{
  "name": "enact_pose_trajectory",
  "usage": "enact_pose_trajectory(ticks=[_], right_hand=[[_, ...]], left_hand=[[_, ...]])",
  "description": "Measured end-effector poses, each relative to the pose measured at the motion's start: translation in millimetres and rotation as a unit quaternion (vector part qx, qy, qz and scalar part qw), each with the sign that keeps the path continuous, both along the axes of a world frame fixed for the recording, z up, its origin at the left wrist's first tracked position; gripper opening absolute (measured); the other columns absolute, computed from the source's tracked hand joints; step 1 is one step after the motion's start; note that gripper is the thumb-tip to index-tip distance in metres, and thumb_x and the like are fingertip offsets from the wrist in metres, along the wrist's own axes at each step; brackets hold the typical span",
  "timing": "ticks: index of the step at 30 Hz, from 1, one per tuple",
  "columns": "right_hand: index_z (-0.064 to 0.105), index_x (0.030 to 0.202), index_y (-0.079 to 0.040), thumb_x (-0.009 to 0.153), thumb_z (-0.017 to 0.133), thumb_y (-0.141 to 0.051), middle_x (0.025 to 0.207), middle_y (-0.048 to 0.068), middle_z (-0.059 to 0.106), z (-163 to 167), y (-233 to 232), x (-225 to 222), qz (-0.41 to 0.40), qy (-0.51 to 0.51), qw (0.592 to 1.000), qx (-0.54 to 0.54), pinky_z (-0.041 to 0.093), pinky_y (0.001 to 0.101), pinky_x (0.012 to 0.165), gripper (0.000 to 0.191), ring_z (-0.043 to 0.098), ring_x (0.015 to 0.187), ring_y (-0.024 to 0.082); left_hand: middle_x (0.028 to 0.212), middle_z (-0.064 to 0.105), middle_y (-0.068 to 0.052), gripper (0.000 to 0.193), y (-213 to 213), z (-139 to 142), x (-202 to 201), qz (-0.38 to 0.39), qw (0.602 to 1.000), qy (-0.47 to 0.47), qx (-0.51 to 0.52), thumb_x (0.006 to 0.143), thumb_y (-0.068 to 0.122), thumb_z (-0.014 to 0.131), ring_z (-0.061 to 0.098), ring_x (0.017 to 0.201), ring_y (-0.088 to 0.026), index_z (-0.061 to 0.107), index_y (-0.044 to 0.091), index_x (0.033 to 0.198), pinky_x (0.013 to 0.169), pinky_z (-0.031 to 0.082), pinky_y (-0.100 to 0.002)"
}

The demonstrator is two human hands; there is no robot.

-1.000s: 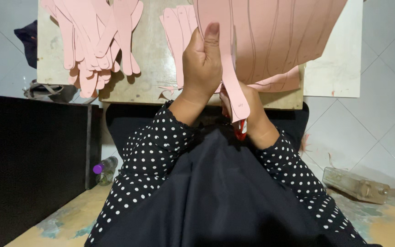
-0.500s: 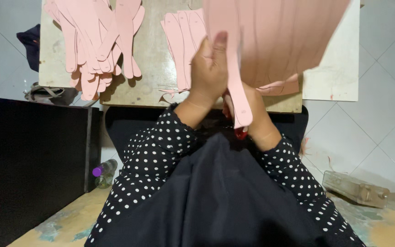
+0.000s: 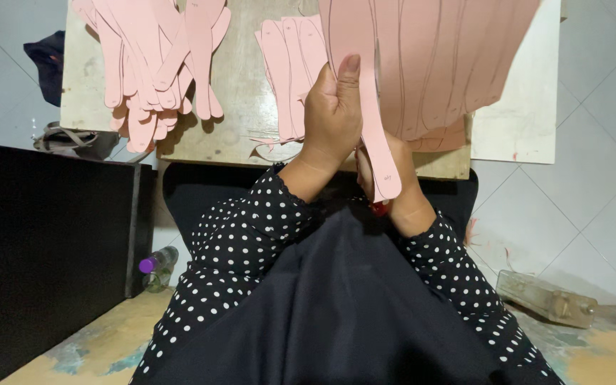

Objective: The person cuts elongated pink foam shoe components from a larger marked sheet using red-handled scissors, following drawn outlines. They cut one piece at a time, set finished pieces onto a growing pile on the left of the work board, and reposition the sheet to cut the next outline.

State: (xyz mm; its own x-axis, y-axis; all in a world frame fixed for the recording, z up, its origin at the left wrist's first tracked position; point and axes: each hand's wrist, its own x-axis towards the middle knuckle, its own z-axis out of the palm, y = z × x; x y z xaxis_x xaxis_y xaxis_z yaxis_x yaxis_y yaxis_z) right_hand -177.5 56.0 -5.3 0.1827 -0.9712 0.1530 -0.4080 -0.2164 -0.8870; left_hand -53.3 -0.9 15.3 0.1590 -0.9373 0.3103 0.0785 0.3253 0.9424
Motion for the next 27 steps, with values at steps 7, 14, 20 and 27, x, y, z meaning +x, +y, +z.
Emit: enact_pose_trajectory(ticks=[7, 14, 20, 27], right_hand=[[0.060, 0.091, 0.001, 0.099, 0.056, -0.004, 0.067, 0.005, 0.065, 15.0, -6.9, 3.5, -0.032, -0.012, 0.998, 0.052, 0.050, 0.0261, 0.051, 0.011, 0.063, 0.056, 0.011], [0.059, 0.092, 0.001, 0.099, 0.052, -0.003, 0.067, 0.005, 0.062, 20.5, -3.2, 5.7, -0.031, -0.059, 0.995, 0.077, 0.049, 0.0269, 0.048, 0.010, 0.062, 0.054, 0.012], [0.059, 0.092, 0.002, 0.100, 0.053, -0.002, 0.066, 0.005, 0.062, 12.6, -3.8, 4.2, -0.029, 0.004, 0.999, 0.014, 0.049, 0.0272, 0.049, 0.010, 0.062, 0.053, 0.012], [0.062, 0.104, 0.002, 0.096, 0.058, 0.002, 0.083, 0.014, 0.065, 4.2, -4.3, 5.8, -0.027, 0.078, 0.988, -0.132, 0.051, 0.0329, 0.066, 0.009, 0.065, 0.074, 0.026]], left_hand=[[0.073, 0.056, -0.003, 0.045, 5.5, -2.8, -4.1, 0.003, 1.000, -0.024, -0.013, 0.111, 0.042, 0.047, 0.052, 0.070, -0.010, 0.055, 0.003, 0.090, 0.065, 0.049, -0.030], [0.070, 0.049, -0.003, 0.046, 7.1, -7.2, -7.4, 0.009, 1.000, -0.022, -0.002, 0.111, 0.041, 0.049, 0.045, 0.068, -0.010, 0.052, 0.003, 0.085, 0.062, 0.046, -0.030], [0.069, 0.049, -0.001, 0.045, 6.3, -6.7, -8.1, -0.001, 1.000, -0.004, 0.022, 0.110, 0.041, 0.048, 0.046, 0.067, -0.009, 0.051, 0.004, 0.084, 0.060, 0.045, -0.029], [0.081, 0.063, -0.002, 0.047, 2.5, 8.9, 1.0, -0.027, 0.998, 0.043, -0.037, 0.111, 0.048, 0.046, 0.058, 0.074, -0.009, 0.055, 0.002, 0.103, 0.067, 0.050, -0.029]])
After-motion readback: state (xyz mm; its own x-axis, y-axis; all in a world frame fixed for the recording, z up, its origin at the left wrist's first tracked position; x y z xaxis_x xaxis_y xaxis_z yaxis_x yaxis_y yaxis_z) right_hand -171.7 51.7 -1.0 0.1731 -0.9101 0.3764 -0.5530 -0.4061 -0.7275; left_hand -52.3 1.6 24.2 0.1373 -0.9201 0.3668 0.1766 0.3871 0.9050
